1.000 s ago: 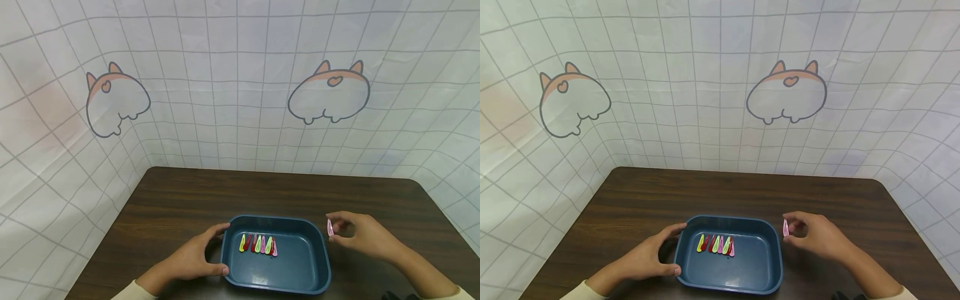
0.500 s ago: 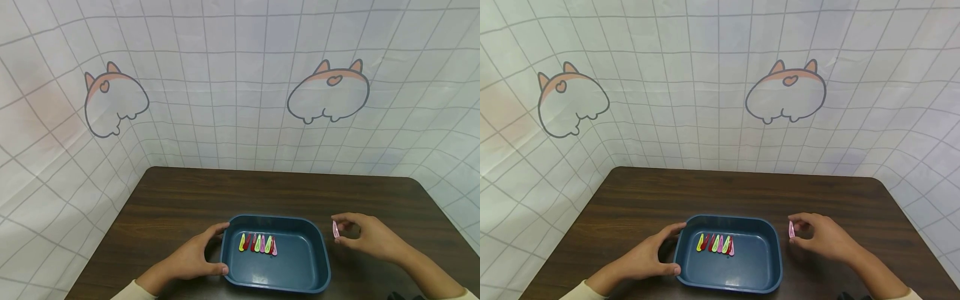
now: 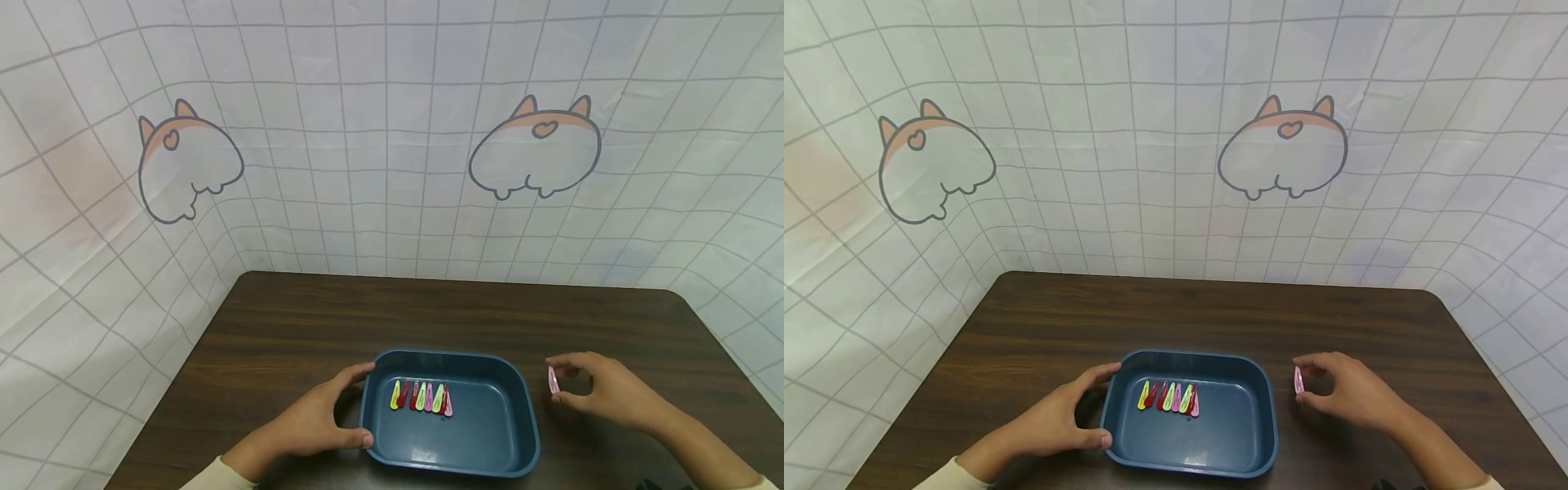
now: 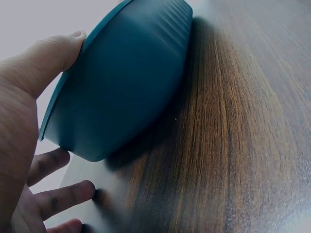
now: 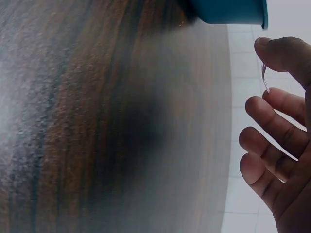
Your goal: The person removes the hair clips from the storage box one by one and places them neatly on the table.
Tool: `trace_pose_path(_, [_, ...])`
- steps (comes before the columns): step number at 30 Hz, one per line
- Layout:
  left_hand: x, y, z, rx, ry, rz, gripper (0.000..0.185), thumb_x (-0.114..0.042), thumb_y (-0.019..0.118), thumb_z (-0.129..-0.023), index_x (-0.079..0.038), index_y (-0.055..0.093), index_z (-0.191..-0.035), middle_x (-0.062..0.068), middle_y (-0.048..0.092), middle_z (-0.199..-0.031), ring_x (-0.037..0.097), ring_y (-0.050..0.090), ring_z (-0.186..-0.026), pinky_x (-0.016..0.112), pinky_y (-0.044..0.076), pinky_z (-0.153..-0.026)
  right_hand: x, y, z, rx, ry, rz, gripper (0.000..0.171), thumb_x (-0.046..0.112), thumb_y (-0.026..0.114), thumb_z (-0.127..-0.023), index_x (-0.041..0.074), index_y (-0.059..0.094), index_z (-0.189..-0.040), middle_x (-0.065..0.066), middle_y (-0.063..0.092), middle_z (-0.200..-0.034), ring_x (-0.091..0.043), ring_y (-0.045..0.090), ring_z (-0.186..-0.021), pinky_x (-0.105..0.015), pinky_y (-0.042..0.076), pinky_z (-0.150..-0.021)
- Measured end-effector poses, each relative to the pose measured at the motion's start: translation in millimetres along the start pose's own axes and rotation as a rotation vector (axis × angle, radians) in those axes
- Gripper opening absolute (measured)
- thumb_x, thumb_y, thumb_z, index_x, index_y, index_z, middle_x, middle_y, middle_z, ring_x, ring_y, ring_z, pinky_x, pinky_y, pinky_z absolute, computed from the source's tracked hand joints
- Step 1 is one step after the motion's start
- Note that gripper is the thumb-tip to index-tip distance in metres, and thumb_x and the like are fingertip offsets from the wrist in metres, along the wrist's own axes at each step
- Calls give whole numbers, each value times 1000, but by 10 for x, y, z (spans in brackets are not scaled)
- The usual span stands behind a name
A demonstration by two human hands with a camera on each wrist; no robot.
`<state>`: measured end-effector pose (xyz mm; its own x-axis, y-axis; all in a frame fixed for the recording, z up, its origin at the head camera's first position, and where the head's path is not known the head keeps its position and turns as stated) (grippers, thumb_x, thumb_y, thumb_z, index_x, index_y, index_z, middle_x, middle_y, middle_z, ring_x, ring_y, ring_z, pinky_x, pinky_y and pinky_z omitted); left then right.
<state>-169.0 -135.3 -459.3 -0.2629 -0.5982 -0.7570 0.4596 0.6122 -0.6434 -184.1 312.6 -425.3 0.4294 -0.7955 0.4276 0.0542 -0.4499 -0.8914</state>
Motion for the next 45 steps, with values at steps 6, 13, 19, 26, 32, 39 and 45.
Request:
trace_pose_path(6, [-2, -2, -5, -1, 9, -6, 99, -56, 85, -79, -38, 28, -158, -4, 49, -151, 26, 51, -133, 66, 36, -108, -49, 56, 22, -18, -21, 0, 53, 42, 88, -81, 15, 72, -124, 11, 68, -113, -13, 63, -100, -40, 55, -81])
trace_pose_path(13, [-9, 1, -6, 3, -1, 0, 97, -55, 85, -80, -38, 29, -158, -1, 50, -150, 29, 51, -134, 68, 34, -108, -69, 131, 41, -56, -86, 43, 50, 32, 92, -77, 18, 73, -121, 7, 68, -119, -19, 62, -108, -47, 54, -88])
trace_pose_path(19, [-7, -2, -9, 2, 8, 7, 97, -54, 84, -80, -38, 29, -158, -1, 51, -150, 28, 51, -134, 67, 32, -110, -88, 194, 55, -83, -157, 77, 51, 27, 94, -74, 19, 73, -120, 10, 68, -118, -17, 60, -108, -46, 53, -88])
trace_pose_path(26, [-7, -6, -8, 1, 7, 6, 97, -54, 84, -80, -38, 29, -158, -2, 51, -149, 28, 50, -134, 67, 33, -110, -118, 248, 81, -59, -136, 81, 50, 30, 93, -75, 18, 73, -119, 9, 68, -119, -21, 60, -110, -51, 52, -89])
trace_pose_path(32, [3, -2, -7, -1, 4, -3, 97, -55, 84, -80, -39, 29, -158, -2, 50, -149, 28, 51, -134, 67, 33, -109, -156, 274, 89, -35, -99, 61, 50, 36, 91, -78, 18, 73, -120, 7, 66, -123, -26, 58, -115, -56, 50, -92])
trace_pose_path(39, [16, -1, -9, 1, 10, -4, 97, -56, 84, -80, -40, 28, -158, -2, 50, -149, 28, 50, -134, 67, 33, -110, -203, 303, 96, 9, -45, 13, 50, 39, 89, -79, 18, 73, -122, -4, 64, -129, -37, 53, -121, -63, 46, -94])
trace_pose_path(45, [23, 2, -8, 6, 4, -5, 96, -56, 83, -80, -40, 28, -158, -2, 50, -150, 28, 50, -134, 67, 33, -109, -227, 322, 101, 14, -34, 2, 51, 39, 90, -78, 17, 73, -122, -9, 62, -131, -41, 51, -123, -66, 45, -94])
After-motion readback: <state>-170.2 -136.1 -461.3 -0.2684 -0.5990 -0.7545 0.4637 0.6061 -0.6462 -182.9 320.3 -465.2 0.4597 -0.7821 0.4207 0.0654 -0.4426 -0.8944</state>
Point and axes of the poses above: each hand's wrist, its own z-axis away from the middle knuckle, its own y-axis out of the palm, x = y × z, the point moved 5 cm from there along -z, towards the middle knuckle
